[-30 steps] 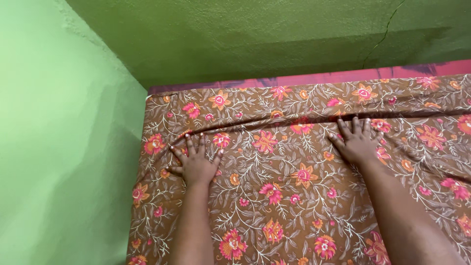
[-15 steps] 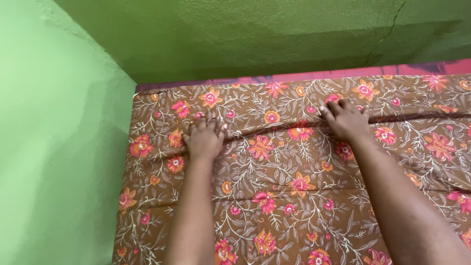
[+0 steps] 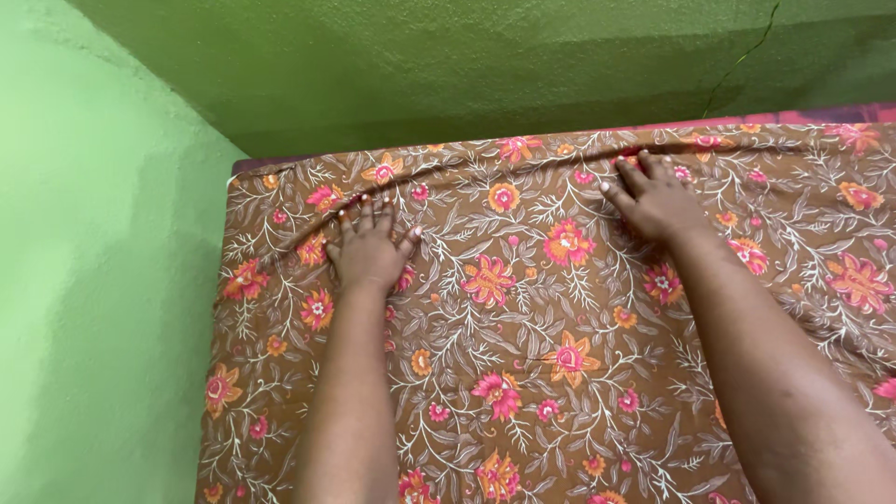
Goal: The person spreads a patterned cloth over a table surface, smooths it with their hands, and then arranges a metal bottle, a red pitcher, a small cup, and a decorative plant on the cloth.
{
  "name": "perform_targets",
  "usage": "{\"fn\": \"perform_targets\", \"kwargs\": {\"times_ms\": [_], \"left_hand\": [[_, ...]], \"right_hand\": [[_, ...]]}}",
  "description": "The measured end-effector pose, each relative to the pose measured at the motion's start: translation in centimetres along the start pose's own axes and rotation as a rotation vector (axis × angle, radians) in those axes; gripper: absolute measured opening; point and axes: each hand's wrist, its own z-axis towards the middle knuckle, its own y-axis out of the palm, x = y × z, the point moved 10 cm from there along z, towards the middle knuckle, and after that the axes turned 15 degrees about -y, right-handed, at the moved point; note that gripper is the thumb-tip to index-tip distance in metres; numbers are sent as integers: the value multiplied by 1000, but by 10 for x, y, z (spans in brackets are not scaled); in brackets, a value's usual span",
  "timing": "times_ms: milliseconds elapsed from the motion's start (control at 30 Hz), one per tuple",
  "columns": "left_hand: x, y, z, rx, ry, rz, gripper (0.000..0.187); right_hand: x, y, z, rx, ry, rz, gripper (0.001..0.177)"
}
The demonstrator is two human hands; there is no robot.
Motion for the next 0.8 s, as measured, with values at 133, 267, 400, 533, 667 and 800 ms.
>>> {"fn": "perform_targets", "kwargs": {"times_ms": [133,267,400,533,667,800], "left_hand": [[-1,1,-2,-19,-4,10,84],[-1,4,-15,21,23,-26,88],[-7,9,-16,15,22,-21,90],[7,-1,-48,151,79,15,88],[63,16,-119,2,263,85,89],[78,19,-124,-88,231,53,95]], "right_hand": [[-2,0,-1,3,-59,-39,77],[-11,-3,-11,44,-148,-101,80],[-6,-8,-35,54,-174,-85,80],[29,-30,-81,195,-69,-84,76],[73,-20,-102,67,73,-205,76],[85,-12,-99,1,30,-267,84]]}}
